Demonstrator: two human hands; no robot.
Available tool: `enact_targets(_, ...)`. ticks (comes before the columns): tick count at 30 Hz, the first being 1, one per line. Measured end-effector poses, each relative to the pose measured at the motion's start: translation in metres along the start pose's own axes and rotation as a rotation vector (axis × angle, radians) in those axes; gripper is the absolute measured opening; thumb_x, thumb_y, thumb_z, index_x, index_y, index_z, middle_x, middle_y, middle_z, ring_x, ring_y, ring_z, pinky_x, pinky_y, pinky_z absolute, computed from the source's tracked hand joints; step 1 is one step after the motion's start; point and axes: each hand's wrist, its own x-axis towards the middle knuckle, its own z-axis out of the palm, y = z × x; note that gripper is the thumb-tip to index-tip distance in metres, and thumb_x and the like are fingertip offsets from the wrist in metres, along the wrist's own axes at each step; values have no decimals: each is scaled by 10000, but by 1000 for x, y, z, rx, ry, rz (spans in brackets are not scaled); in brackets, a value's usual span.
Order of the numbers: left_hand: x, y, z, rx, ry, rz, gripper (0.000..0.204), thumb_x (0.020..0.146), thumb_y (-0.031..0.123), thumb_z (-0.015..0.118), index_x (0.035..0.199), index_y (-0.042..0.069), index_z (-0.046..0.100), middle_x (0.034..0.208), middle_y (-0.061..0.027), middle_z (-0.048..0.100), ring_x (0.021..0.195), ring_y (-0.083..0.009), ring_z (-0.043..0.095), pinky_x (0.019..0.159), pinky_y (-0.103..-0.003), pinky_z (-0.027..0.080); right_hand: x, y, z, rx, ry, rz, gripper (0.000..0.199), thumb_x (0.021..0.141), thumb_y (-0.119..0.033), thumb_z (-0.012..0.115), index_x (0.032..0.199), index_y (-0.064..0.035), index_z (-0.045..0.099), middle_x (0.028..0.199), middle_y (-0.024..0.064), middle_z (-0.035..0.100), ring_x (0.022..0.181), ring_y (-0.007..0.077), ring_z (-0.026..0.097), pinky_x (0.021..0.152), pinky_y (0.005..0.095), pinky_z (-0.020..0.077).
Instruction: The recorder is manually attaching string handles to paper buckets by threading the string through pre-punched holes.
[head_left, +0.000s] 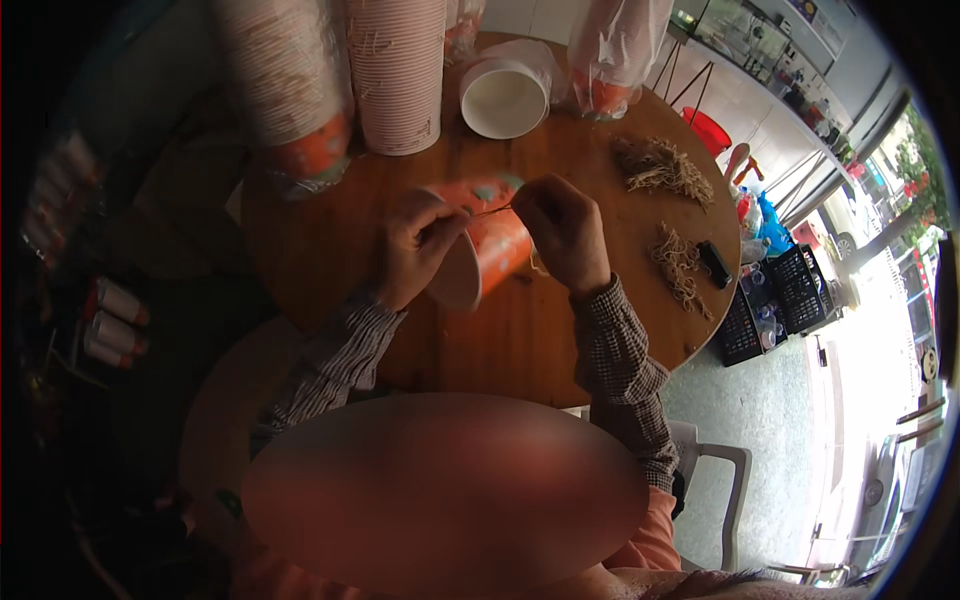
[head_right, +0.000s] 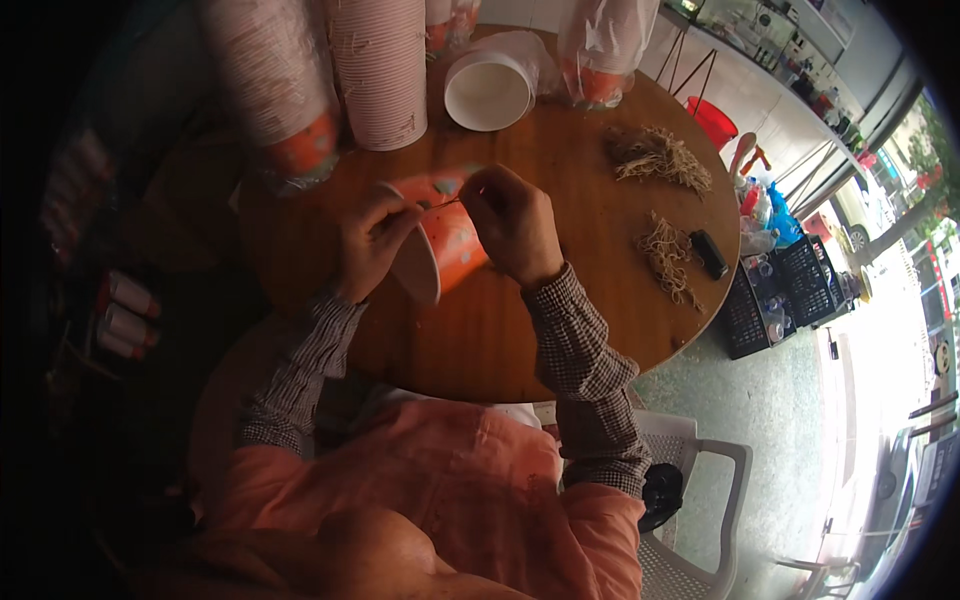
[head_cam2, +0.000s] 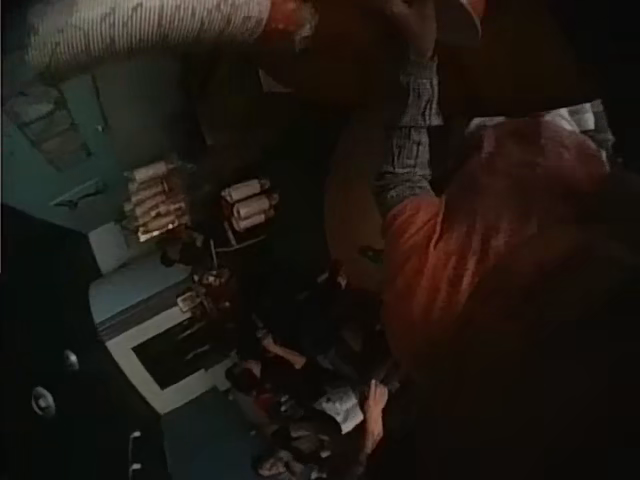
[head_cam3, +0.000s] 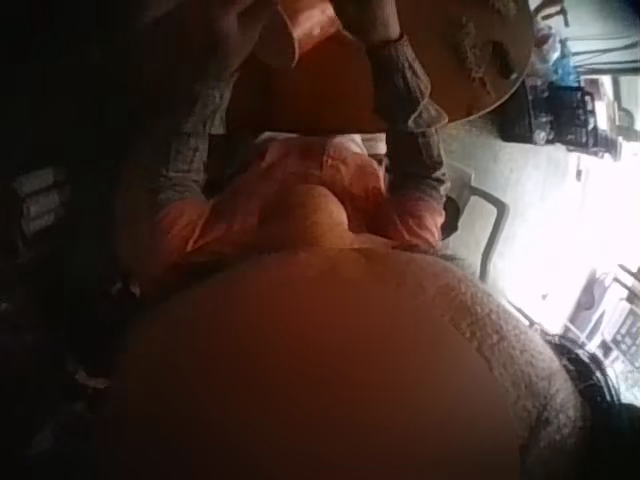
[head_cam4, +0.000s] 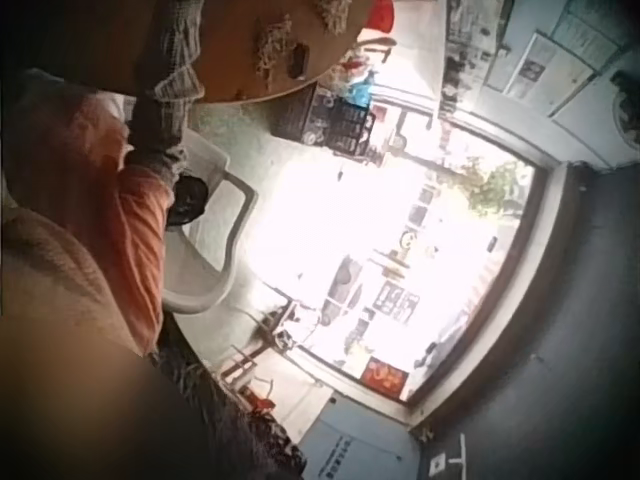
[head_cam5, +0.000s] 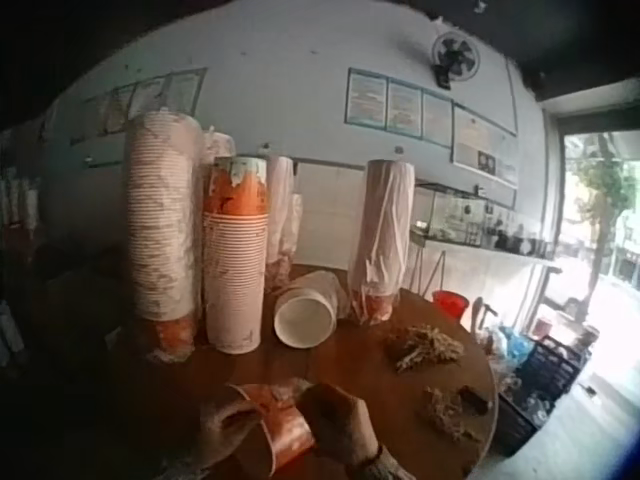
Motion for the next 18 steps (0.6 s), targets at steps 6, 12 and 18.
enact_targets(6, 22, 117, -50, -298, -276, -546, 181, 868, 76, 635, 1040, 22, 656, 765, -30, 648, 625, -51, 547, 549, -205, 439, -5, -61, 4, -78, 1, -298, 61, 875, -35, 568, 863, 17, 597, 855, 67, 561, 757, 118, 568, 677, 246, 462)
enact_targets(12, 20, 75, -46, -163, -188, -259, 225, 879, 111, 631, 1073, -3, 642, 827, -22, 656, 701, -36, 555, 611, -190, 460, -12, -78, 13, -106, -72, -354, 25, 812, -42, 612, 829, -46, 629, 807, 94, 585, 717, 218, 608, 647, 319, 485)
enact_targets(18, 32, 71, -27, -685, -312, -631, 148, 869, 119, 637, 937, -10, 659, 820, -30, 650, 731, -72, 583, 680, -208, 476, -13, -71, 4, -160, -113, -313, 54, 832, -37, 605, 864, 1, 627, 807, 69, 599, 710, 116, 564, 654, 260, 471)
